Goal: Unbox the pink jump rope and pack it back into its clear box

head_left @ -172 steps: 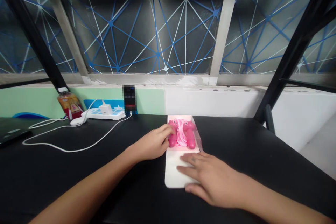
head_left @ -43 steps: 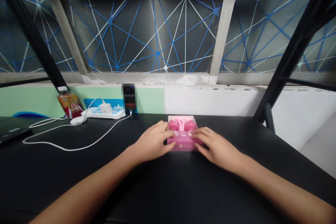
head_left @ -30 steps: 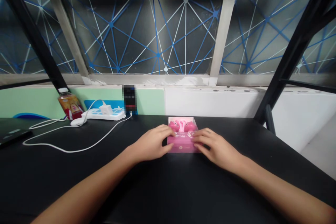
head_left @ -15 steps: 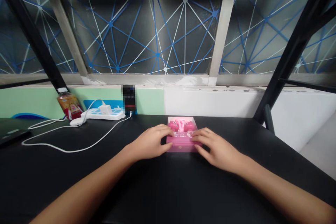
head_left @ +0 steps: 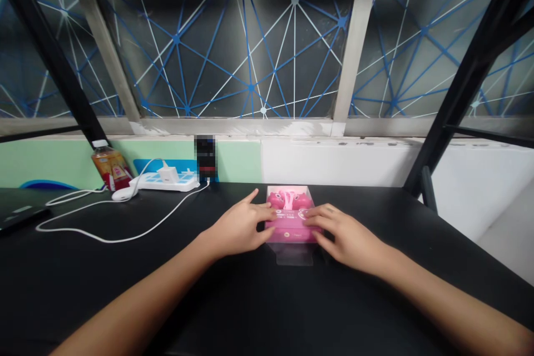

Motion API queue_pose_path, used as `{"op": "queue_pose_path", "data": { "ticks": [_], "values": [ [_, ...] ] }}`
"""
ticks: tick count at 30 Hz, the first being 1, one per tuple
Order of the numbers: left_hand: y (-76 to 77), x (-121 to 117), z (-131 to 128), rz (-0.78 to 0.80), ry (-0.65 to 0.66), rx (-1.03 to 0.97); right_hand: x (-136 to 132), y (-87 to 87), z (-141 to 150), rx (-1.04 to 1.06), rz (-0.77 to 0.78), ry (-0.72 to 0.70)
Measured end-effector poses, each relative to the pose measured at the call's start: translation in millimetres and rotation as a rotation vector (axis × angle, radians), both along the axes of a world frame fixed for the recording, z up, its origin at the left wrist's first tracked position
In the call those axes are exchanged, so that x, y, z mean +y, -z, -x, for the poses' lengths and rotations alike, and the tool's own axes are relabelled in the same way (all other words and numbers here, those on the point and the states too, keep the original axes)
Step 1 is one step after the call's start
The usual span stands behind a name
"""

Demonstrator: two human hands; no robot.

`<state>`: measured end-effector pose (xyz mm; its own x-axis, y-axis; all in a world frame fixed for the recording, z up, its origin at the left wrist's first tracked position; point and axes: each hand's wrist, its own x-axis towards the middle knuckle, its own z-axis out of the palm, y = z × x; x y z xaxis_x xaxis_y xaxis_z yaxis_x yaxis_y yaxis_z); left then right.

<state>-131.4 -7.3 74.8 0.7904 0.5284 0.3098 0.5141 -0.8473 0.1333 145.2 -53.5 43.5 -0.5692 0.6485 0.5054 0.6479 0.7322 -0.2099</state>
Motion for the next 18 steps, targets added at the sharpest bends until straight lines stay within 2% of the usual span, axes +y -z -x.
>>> {"op": "queue_pose_path", "data": {
  "ticks": [4, 10, 18],
  "values": [
    [0.4, 0.2, -2.2, 0.013, 0.018, -0.011, -0.1, -2.0, 0.2, 0.042, 0.002, -0.017],
    [0.0, -1.3, -2.1, 0.055, -0.104, -0.059, -5.4, -5.7, 4.5, 0.044, -0.004, 0.042],
    [-2.7, -1.9, -0.3, 0.081, -0.087, -0.107, -2.5, -1.4, 9.0, 0.045, -0.020, 0.070]
  ]
}}
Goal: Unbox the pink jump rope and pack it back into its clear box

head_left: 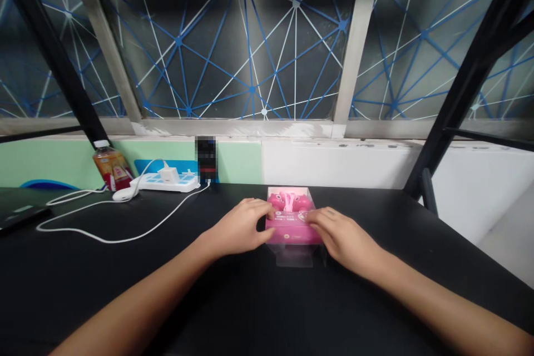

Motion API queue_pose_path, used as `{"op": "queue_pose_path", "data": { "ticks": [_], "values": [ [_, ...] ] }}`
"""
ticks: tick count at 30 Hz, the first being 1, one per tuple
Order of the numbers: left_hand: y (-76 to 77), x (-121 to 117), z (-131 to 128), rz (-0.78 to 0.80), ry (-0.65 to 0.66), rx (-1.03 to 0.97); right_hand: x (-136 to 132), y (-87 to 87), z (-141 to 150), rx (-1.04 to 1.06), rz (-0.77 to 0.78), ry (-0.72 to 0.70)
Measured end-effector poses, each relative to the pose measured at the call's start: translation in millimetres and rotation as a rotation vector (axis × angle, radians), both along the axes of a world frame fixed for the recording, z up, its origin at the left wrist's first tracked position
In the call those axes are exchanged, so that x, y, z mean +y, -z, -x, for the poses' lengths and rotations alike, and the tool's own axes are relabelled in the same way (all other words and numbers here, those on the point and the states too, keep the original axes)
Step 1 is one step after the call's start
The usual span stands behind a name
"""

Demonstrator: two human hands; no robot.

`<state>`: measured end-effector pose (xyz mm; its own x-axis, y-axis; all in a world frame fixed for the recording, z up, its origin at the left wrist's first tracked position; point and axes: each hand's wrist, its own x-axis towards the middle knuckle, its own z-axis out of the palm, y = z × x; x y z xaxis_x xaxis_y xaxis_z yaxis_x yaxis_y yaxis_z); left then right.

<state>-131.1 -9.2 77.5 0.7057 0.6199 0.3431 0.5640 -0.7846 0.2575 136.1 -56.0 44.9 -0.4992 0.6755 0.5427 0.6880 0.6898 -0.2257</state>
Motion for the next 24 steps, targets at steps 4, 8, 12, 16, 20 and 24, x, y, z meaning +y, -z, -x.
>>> {"op": "queue_pose_path", "data": {
  "ticks": [4, 8, 12, 16, 20, 24],
  "values": [
    [-2.0, -0.6, 3.7, 0.029, 0.055, -0.005, -0.5, -1.4, 1.9, 0.069, 0.063, -0.013],
    [-7.6, -0.7, 7.1, 0.063, 0.120, -0.012, -1.5, -5.6, 0.1, 0.138, 0.135, -0.023],
    [-9.8, 0.3, 5.8, 0.078, 0.138, -0.024, -7.2, -10.3, -5.6, 0.082, 0.201, -0.060],
    [-7.3, 1.9, 3.8, 0.048, 0.137, -0.020, -21.9, -12.7, -2.7, -0.158, 0.187, 0.007],
    [-0.5, 6.3, 3.1, -0.001, 0.092, -0.021, -38.1, -13.8, 14.1, -0.314, 0.062, -0.052],
    [8.0, 9.4, 0.4, -0.033, 0.072, -0.082, -48.2, -12.0, 27.9, -0.367, 0.134, -0.240]
  ]
}}
